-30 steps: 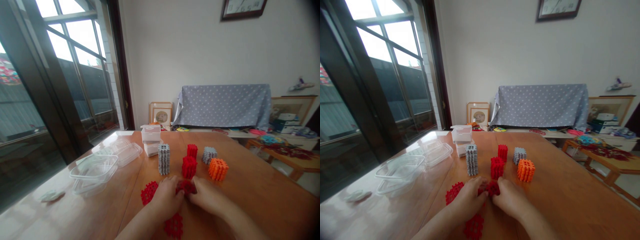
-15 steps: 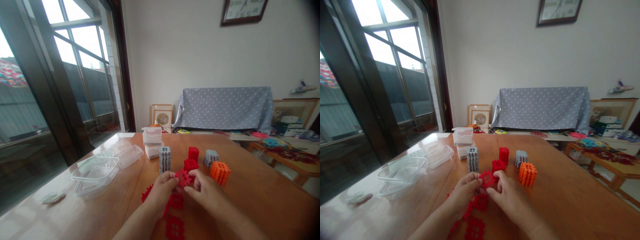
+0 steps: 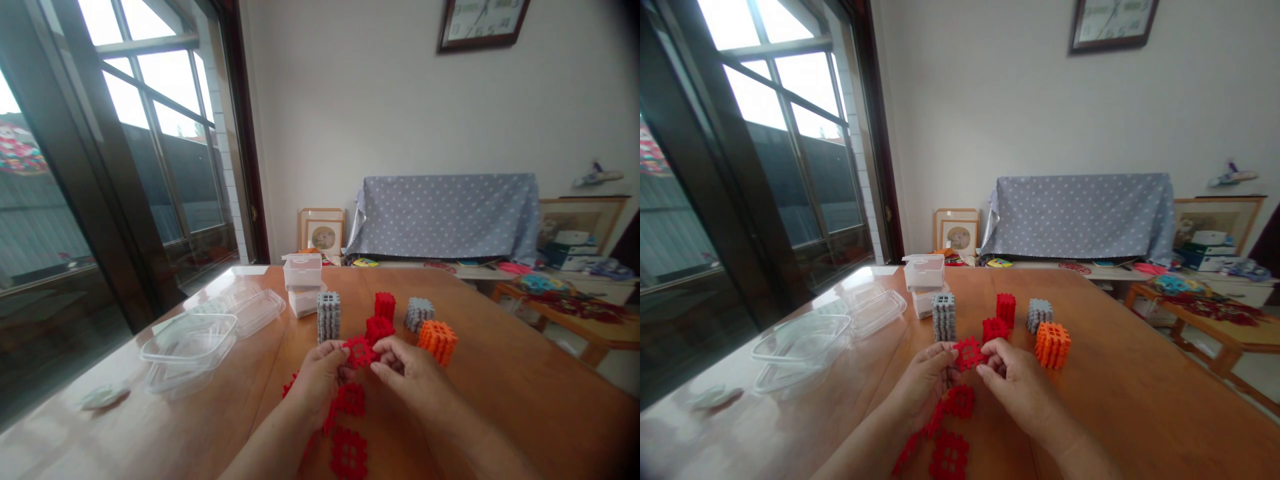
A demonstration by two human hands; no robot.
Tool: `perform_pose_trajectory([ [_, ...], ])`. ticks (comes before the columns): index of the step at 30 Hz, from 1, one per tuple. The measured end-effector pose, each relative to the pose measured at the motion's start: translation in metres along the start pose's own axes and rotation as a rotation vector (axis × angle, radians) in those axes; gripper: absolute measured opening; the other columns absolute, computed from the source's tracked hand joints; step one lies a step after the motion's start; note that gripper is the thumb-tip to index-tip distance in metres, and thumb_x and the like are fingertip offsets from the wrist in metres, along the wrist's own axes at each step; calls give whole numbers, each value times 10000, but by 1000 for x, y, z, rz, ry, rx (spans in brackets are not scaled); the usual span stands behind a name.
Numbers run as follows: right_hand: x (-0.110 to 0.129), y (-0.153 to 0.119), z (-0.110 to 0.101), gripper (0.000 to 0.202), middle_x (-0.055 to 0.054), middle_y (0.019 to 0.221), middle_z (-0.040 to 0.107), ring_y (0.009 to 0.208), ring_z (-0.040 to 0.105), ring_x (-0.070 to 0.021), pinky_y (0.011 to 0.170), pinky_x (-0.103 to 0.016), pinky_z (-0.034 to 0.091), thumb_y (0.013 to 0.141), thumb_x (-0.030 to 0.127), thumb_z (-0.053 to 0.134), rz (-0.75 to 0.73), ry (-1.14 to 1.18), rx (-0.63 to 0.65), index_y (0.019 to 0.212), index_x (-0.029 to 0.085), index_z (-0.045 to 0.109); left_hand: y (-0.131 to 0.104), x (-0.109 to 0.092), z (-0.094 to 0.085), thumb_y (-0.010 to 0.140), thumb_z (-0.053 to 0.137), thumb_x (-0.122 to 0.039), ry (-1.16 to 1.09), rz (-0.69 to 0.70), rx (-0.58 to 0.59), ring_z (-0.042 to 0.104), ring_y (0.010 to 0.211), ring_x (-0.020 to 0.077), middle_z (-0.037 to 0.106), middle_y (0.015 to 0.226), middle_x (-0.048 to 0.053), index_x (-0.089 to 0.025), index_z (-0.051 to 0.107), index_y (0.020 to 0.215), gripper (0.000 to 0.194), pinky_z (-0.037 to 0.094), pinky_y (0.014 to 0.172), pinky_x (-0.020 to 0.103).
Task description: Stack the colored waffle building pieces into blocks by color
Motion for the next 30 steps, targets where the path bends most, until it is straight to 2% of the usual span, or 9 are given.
perform_pose_trajectory([
  [6,-5,3,0,124,7,775,665,716,608,-163,647,-275,447,885,328,631,31,86,-5,935,216,650,0,-2,0,727,805,-298,-39,-10,18,559,548,80,616,699,-11,-148,616,877,284,424,579,204],
  [8,-8,4,2,166,12,751,655,694,609,-160,637,-277,458,885,365,639,62,193,14,942,209,643,0,-2,0,735,802,-294,-49,-5,26,562,558,81,615,705,-12,-149,619,888,278,423,581,204],
  [12,-12,5,6,290,-6,765,682,662,637,-158,607,-277,487,882,476,635,217,461,73,918,188,621,1,-1,1,767,779,-283,-35,26,53,566,580,84,632,737,-2,-145,633,925,256,425,598,206],
  [15,-12,3,7,318,-17,737,699,610,623,-139,557,-248,451,853,493,667,323,543,65,865,178,623,2,-2,2,786,774,-293,-20,56,81,571,600,81,650,781,10,-144,640,945,256,426,616,207],
  [17,-12,3,4,315,-6,706,686,568,584,-110,521,-220,402,839,487,686,354,592,34,833,178,623,2,-3,3,801,772,-325,-24,72,90,594,644,89,669,824,25,-151,637,981,285,443,660,216],
  [20,-17,7,-7,321,28,652,632,518,496,-70,483,-193,327,822,490,711,369,667,-92,799,186,610,3,-5,1,816,762,-383,-4,87,62,629,727,117,702,897,63,-162,619,1041,346,469,749,250],
  [24,-35,19,-22,344,61,589,547,477,402,-55,446,-188,254,752,495,768,380,707,-242,791,194,604,5,-7,-5,802,760,-410,75,110,1,626,747,124,707,901,67,-168,620,989,337,462,761,255],
  [30,-52,33,-24,322,84,540,465,443,316,-51,421,-200,189,722,468,774,380,701,-260,776,193,614,8,-4,-6,742,788,-406,152,93,-48,592,689,115,683,824,38,-177,615,880,318,442,701,236],
])
Point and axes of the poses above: each hand's wrist, its own y-axis towards the middle knuckle, its own z-axis out of the palm, x = y × z, the point moved 2 cm from there along y, towards the middle knuckle
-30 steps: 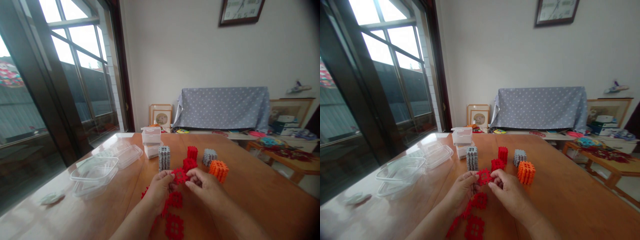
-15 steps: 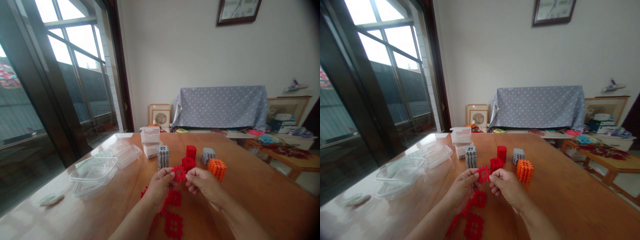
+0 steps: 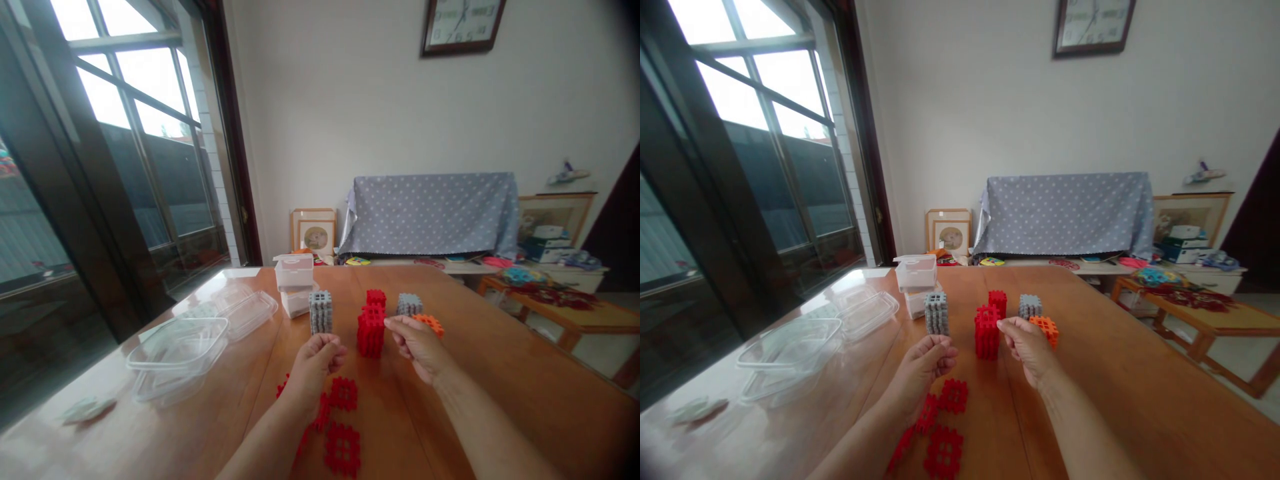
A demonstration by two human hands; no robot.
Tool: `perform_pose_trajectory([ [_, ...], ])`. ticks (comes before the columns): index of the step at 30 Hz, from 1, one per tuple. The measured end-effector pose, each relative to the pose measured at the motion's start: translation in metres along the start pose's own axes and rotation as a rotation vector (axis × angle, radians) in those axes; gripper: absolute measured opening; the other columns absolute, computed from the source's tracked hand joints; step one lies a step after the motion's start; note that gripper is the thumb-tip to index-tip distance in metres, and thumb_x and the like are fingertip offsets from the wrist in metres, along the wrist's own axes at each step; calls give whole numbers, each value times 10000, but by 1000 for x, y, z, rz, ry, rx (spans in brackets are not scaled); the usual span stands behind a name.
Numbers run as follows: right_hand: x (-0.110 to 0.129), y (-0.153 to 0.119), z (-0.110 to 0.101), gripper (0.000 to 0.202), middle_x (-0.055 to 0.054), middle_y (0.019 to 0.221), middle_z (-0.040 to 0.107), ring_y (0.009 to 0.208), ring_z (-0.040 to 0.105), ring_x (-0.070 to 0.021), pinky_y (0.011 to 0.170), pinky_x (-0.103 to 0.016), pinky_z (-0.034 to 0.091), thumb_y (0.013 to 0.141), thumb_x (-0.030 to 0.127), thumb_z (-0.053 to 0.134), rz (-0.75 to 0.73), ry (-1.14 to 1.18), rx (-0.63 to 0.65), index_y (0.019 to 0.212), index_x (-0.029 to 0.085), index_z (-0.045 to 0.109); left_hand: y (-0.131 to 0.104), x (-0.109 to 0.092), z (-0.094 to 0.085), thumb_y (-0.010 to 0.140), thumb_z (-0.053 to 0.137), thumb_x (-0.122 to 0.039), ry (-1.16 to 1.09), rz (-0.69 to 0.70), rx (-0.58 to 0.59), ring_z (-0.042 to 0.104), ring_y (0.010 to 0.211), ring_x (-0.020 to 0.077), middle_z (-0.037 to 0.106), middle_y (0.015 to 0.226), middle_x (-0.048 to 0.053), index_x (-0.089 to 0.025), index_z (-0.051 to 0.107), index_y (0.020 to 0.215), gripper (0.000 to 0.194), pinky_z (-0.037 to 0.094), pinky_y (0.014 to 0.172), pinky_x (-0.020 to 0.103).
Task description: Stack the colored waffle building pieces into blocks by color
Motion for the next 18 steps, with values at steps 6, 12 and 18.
perform_pose_trajectory([
  [6,-4,4,0,307,106,510,399,419,256,-49,415,-210,143,737,452,763,16,-3,20,795,196,603,0,-1,0,756,766,-423,32,15,-5,600,708,132,682,844,54,-173,608,902,329,451,704,250],
  [12,-10,11,-2,330,124,485,341,406,219,-50,406,-211,130,736,470,758,33,17,28,769,211,555,1,0,0,757,747,-374,49,9,-5,589,702,126,670,826,39,-172,601,895,285,437,696,247],
  [18,-13,12,-1,349,132,480,330,392,210,-48,402,-209,123,731,489,753,24,7,3,766,220,533,-1,-2,2,769,727,-361,89,22,-7,593,708,129,675,824,39,-170,598,908,270,425,696,246],
])
Point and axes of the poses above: each hand's wrist, its own y-axis towards the middle knuckle, its own z-axis out of the palm, x = y × z, the point moved 2 cm from there along y, towards the middle knuckle
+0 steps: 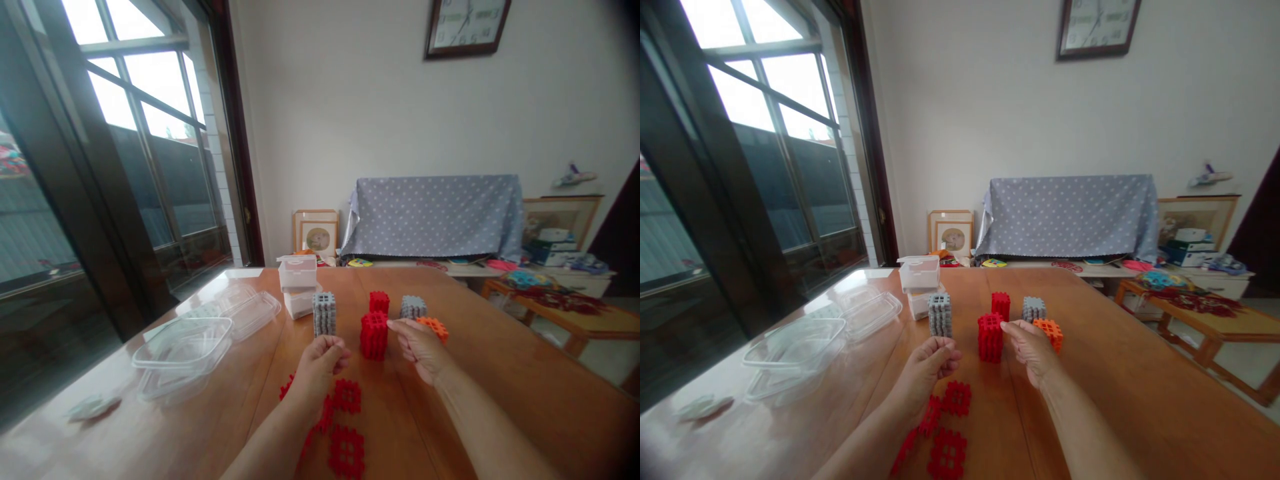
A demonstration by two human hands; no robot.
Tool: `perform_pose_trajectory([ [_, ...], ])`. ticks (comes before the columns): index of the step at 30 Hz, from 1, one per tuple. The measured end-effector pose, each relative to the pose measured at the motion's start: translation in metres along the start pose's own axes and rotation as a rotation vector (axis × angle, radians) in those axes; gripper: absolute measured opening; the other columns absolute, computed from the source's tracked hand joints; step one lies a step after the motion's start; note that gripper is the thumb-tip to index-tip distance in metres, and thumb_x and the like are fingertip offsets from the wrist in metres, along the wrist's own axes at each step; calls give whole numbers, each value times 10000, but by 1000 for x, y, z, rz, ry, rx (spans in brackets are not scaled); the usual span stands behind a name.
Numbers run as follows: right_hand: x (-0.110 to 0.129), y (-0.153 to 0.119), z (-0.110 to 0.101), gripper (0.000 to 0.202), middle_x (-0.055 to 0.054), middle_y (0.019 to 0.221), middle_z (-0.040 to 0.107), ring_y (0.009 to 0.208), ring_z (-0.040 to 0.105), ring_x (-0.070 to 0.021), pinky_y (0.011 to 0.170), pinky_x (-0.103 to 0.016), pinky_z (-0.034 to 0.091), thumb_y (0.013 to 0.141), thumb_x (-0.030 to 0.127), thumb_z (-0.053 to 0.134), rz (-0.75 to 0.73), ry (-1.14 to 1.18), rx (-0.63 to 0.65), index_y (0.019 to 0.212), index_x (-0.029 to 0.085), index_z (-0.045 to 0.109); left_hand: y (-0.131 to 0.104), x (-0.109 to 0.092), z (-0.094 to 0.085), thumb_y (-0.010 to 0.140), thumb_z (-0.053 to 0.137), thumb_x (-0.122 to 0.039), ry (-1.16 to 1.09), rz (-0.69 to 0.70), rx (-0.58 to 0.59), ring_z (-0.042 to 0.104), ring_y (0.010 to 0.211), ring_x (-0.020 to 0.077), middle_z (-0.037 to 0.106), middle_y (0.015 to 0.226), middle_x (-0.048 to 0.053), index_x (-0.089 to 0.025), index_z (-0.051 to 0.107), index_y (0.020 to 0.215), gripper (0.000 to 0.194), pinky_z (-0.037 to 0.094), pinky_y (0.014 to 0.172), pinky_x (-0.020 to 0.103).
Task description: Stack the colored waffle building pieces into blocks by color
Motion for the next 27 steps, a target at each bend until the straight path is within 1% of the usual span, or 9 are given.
perform_pose_trajectory([
  [7,0,-1,-1,329,125,501,360,398,236,-60,410,-210,150,753,506,724,-45,-67,-82,814,224,567,0,1,2,782,748,-404,12,55,45,587,753,142,669,834,36,-174,634,903,283,424,716,243],
  [9,0,-1,0,308,112,512,405,410,289,-71,416,-210,185,773,503,705,-66,-102,-104,861,224,608,-2,0,3,798,744,-437,49,87,63,600,823,162,683,893,47,-176,670,955,314,438,760,253],
  [12,-2,-2,-1,316,70,564,532,475,443,-107,450,-223,295,784,492,691,-102,-167,-130,951,224,679,-6,-5,6,812,743,-458,86,126,72,616,1039,219,710,1086,86,-185,717,1059,369,452,902,288],
  [14,-4,-1,-2,343,12,701,672,605,584,-157,511,-250,396,793,488,673,-130,-207,-145,1006,221,713,-9,-7,8,812,746,-478,48,120,78,582,1205,264,683,1252,111,-193,723,1138,434,439,1003,326],
  [16,-5,0,-3,371,-47,938,760,828,681,-225,608,-288,481,807,480,645,-159,-241,-151,1059,221,732,-12,-7,9,818,736,-512,-3,96,94,517,1332,291,611,1398,123,-206,699,1228,512,410,1085,367],
  [19,-8,2,-6,395,-68,1221,735,1134,659,-283,799,-348,543,835,444,598,-201,-274,-137,1137,229,735,-13,-6,14,842,688,-579,-43,41,145,400,1449,286,489,1528,119,-221,620,1356,630,340,1175,395],
  [21,-10,3,-8,414,-70,1306,701,1230,620,-284,941,-396,526,856,414,567,-227,-289,-115,1190,225,723,-10,-5,19,859,617,-652,-67,-23,167,321,1495,266,399,1587,122,-206,530,1447,743,293,1209,388],
  [24,-11,4,-8,439,-82,1377,658,1328,556,-268,1141,-442,395,873,377,555,-273,-310,-79,1251,208,703,-2,-7,31,880,485,-737,-86,-98,116,217,1532,236,266,1644,117,-185,376,1546,872,237,1236,365],
  [27,-11,3,-8,454,-87,1425,619,1385,503,-250,1221,-434,286,874,357,563,-319,-329,-53,1281,197,688,5,-13,45,899,399,-755,-56,-122,92,158,1544,216,196,1664,102,-183,292,1581,896,216,1241,343],
])
Point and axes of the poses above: each hand's wrist, its own y-axis towards the middle knuckle, its own z-axis out of the palm, x = y × z, the point moved 2 cm from there along y, towards the middle knuckle
